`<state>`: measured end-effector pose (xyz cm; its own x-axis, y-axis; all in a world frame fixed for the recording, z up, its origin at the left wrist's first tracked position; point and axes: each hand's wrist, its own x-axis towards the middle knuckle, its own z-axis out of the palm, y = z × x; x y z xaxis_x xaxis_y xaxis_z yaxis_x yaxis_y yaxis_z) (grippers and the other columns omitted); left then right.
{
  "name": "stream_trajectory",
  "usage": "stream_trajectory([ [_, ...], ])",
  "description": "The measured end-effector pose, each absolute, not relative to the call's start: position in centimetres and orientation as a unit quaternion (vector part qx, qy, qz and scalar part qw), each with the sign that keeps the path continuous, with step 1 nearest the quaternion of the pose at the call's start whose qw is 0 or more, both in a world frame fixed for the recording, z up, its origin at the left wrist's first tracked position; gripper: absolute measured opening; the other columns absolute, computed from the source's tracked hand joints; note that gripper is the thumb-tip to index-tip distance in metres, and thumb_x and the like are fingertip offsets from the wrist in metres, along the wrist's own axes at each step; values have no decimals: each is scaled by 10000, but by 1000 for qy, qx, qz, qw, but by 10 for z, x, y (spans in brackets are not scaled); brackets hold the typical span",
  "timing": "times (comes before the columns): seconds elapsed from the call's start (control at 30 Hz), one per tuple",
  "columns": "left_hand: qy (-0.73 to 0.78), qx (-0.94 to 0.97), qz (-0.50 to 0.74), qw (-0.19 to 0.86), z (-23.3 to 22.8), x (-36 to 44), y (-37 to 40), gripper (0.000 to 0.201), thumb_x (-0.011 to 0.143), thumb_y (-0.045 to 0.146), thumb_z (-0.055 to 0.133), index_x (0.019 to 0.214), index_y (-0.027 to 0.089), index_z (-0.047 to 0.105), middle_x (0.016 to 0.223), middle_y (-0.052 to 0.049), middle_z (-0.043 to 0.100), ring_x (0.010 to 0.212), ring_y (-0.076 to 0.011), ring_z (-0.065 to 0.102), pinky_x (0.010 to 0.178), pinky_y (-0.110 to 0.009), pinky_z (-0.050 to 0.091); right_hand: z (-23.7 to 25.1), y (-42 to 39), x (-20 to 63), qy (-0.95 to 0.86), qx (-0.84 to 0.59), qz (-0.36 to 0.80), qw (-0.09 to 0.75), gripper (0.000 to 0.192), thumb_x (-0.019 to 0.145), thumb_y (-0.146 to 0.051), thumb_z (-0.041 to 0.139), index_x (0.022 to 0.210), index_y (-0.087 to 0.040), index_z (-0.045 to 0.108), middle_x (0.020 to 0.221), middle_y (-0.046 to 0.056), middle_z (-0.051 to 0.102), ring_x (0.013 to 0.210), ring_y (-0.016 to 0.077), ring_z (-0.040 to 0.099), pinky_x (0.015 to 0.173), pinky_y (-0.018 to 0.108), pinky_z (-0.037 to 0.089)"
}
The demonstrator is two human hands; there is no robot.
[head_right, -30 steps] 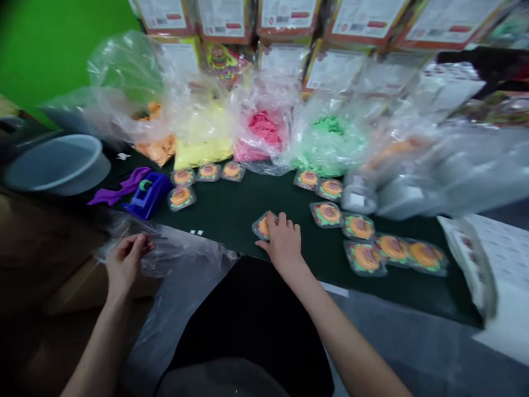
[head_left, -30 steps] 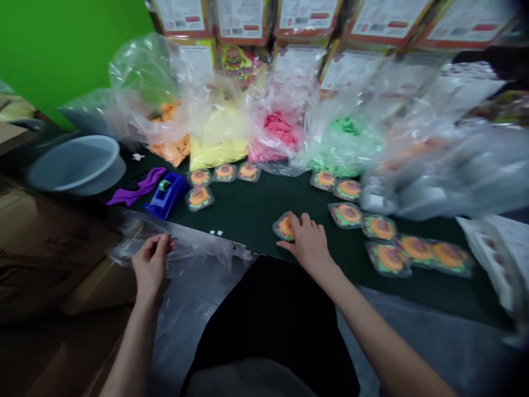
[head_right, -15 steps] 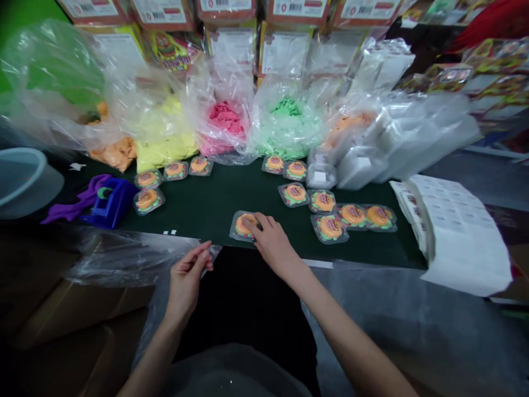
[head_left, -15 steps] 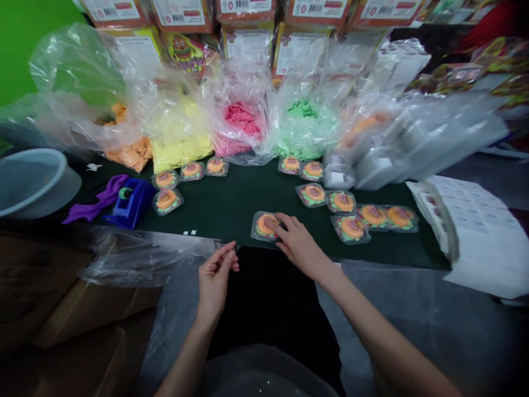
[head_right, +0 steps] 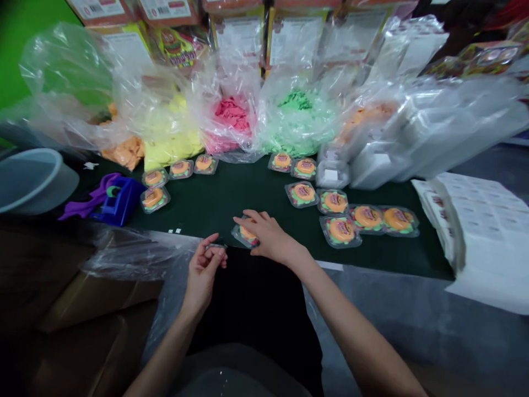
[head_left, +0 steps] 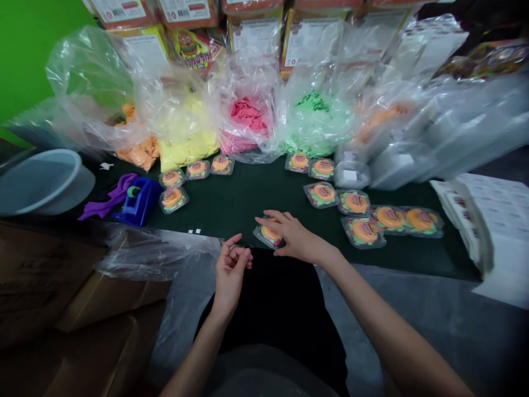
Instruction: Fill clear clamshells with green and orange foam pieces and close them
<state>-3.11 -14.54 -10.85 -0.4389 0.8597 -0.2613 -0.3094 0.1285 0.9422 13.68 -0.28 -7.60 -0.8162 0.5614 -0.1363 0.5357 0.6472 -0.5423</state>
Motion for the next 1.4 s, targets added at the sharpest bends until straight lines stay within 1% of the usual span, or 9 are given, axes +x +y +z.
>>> stream_trajectory([
  [0.1,578,244,605,490,-109,-26,-147,513,834,387,779,1272,213,575,726,42,632,631,-103,569,684,-233,473,-81,-29,143,-890,-327,312,56,1062,724,-27,727,1608,-381,256,1655,95,319,1507,321,345,1187,563,365],
  [0.23,566,278,588,507,-116,-18,-143,483,865,355,746,1287,224,552,731,43,627,671,-115,587,729,-247,472,-83,-54,147,-869,-352,334,98,964,790,-29,653,1593,-406,277,1650,70,319,1507,287,337,1186,533,386],
  [0.47,598,286,583,470,-131,-15,-135,452,838,312,757,1218,225,529,691,59,616,643,-116,599,700,-243,450,-84,-54,147,-868,-367,319,103,925,798,-97,709,1581,-388,312,1634,76,345,1468,295,384,1173,519,387],
  [0.63,617,272,573,466,-132,-15,-135,464,810,321,768,1179,213,509,687,54,638,600,-112,605,657,-235,470,-88,-59,136,-832,-421,323,160,623,884,-308,697,1470,-348,491,1540,97,468,1422,329,432,1135,554,369],
  [0.77,633,274,564,453,-135,-17,-136,405,778,376,783,1043,201,532,730,37,651,574,-111,603,610,-234,479,-100,-66,119,-798,-459,303,245,470,890,-257,644,1357,-251,592,1445,131,534,1332,322,500,1107,528,387],
  [0.97,680,320,551,362,-140,-17,-141,266,801,394,781,788,165,648,704,29,585,627,-101,504,630,-227,403,-103,-68,118,-787,-452,316,274,445,897,-280,624,1341,-256,605,1431,129,539,1325,321,501,1102,538,394],
  [1.17,616,298,572,453,-135,-6,-137,317,877,456,694,833,143,719,654,28,586,583,-94,468,599,-227,363,-100,-63,130,-768,-438,408,228,448,1061,-472,357,1438,-318,545,1537,81,474,1462,268,384,1197,562,286],
  [1.27,590,260,577,501,-135,-5,-127,373,814,498,755,748,140,672,625,35,562,540,-75,445,559,-210,345,-101,-55,129,-771,-430,413,226,482,1057,-520,359,1454,-309,534,1551,84,464,1487,259,363,1219,561,265],
  [1.4,600,271,552,511,-134,-11,-139,402,871,541,689,807,145,682,713,-13,646,548,-85,504,558,-209,403,-92,-66,136,-747,-427,400,316,468,1055,-502,390,1450,-291,526,1579,90,456,1517,262,347,1234,563,269],
])
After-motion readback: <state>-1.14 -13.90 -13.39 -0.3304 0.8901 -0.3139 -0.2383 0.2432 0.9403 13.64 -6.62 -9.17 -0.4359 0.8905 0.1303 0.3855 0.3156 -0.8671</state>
